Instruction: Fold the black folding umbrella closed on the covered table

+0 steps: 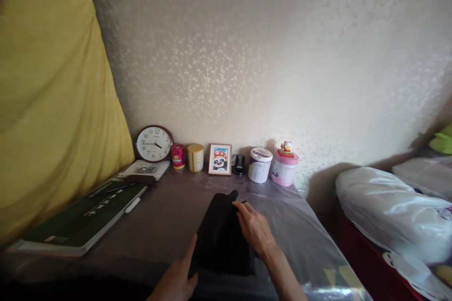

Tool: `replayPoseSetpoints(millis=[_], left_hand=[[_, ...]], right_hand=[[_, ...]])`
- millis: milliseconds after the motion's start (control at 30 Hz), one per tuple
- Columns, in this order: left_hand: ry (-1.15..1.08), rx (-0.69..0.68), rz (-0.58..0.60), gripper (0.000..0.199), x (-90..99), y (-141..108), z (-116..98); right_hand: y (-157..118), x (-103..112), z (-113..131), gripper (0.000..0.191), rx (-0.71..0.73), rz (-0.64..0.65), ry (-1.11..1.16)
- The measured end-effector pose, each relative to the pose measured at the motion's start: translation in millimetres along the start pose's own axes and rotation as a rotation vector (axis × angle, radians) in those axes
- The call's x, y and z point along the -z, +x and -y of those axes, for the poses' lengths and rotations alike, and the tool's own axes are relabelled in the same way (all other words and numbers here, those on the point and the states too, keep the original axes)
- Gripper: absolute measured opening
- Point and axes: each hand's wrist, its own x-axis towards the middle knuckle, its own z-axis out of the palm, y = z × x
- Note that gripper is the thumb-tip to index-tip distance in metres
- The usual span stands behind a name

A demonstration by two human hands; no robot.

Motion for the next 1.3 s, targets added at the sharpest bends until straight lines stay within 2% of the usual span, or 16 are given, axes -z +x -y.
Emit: replayPoseSetpoints(millis=[100, 167, 433, 533, 667, 833, 900, 967, 1033, 1100, 1200, 1300], left_hand=[[0.048, 0.005, -0.006, 0.081, -0.4, -1, -2], [0.093, 0.024, -0.009, 0.081, -1.4, 0, -3], [0.234, 0.028, 0.03, 0.085, 1.9, -5, -19], [0.276, 0.067, 0.073, 0.083, 3.8, -9, -30], [0.323, 0.094, 0.089, 0.072, 1.2, -9, -40], [0.35, 0.094, 0.066, 0.068, -8.6, -6, -35], [0.35, 0.073, 0.04, 0.067, -11.1, -7, -29], [0.354, 0.024, -0.035, 0.062, -10.9, -11, -22], [0.374, -0.054, -0.134, 0.054, -8.0, -13, -19], [0.385, -0.135, -0.171, 0.053, -3.7, -13, -19], [0.333, -0.173, -0.073, 0.073, 0.4, -8, -25], [0.278, -0.128, 0.052, 0.085, -3.6, 1, -30]], right_hand=[[14, -11, 12, 0.04, 0.112, 0.08, -0.061], [22, -16, 15, 0.035, 0.131, 0.102, -0.075], [57, -26, 30, 0.024, 0.147, 0.074, -0.113], [66, -44, 39, 0.021, 0.164, 0.085, -0.164], [64, -79, 46, 0.017, 0.221, 0.125, -0.231], [54, -108, 43, 0.016, 0.227, 0.163, -0.285], [52, -110, 42, 0.016, 0.218, 0.16, -0.276], [52, -110, 41, 0.015, 0.214, 0.147, -0.261], [51, -111, 41, 0.016, 0.205, 0.125, -0.248], [51, -111, 40, 0.018, 0.199, 0.103, -0.238], [50, -111, 38, 0.021, 0.201, 0.07, -0.215], [44, -107, 38, 0.023, 0.22, 0.04, -0.151]])
